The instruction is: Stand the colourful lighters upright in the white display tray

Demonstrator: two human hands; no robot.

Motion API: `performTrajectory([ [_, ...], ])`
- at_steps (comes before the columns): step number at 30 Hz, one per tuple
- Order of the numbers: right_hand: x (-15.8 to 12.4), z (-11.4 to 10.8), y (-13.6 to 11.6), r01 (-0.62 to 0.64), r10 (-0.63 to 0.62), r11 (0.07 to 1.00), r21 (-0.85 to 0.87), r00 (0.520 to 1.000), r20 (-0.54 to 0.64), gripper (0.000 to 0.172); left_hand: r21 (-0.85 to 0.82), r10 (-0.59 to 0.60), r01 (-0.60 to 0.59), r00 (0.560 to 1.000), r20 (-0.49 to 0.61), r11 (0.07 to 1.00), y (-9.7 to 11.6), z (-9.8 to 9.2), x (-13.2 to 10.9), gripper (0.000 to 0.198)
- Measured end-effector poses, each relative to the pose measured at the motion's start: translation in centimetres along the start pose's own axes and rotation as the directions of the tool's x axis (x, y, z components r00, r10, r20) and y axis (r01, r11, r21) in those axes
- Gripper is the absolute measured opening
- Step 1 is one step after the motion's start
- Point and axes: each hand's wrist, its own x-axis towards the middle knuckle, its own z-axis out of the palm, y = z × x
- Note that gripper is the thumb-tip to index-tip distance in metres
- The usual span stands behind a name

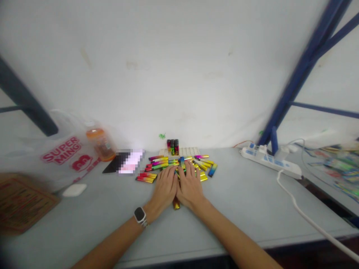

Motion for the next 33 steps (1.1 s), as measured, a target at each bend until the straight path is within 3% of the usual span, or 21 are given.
performTrajectory([
  [9,5.2,1.9,1.4,-0.002,0.001,1.000,0.007,0.999,0.032,0.024,0.126,-0.040,0.047,0.998,-0.058,0.991,-2.0,1.6,2.4,0.037],
  [13,5.4,1.3,2.0,0.007,-0.007,1.000,0.005,0.997,0.083,0.022,0.051,-0.083,0.086,0.994,-0.069,0.995,-2.3,0.7,2.6,0.034],
  [18,5.8,-0.2,2.3,0.104,-0.105,0.994,0.016,0.974,0.201,0.023,-0.025,-0.117,0.115,0.990,-0.073,0.993,-3.0,-0.8,2.4,0.028],
  [24,6.6,0.1,1.7,0.188,-0.195,0.981,0.052,0.933,0.303,0.021,-0.075,-0.128,0.119,0.985,-0.113,0.990,-4.1,-1.5,2.4,0.020],
  [29,7.0,0.3,2.1,0.143,-0.178,0.977,0.156,0.954,0.241,0.017,-0.205,-0.159,0.127,0.976,-0.150,0.970,-5.4,-2.4,2.7,0.019],
  [33,6.9,0.1,2.2,0.030,-0.117,0.919,0.393,0.973,0.199,0.014,-0.418,-0.174,0.109,0.977,-0.123,0.902,-5.6,-2.5,2.9,0.018],
])
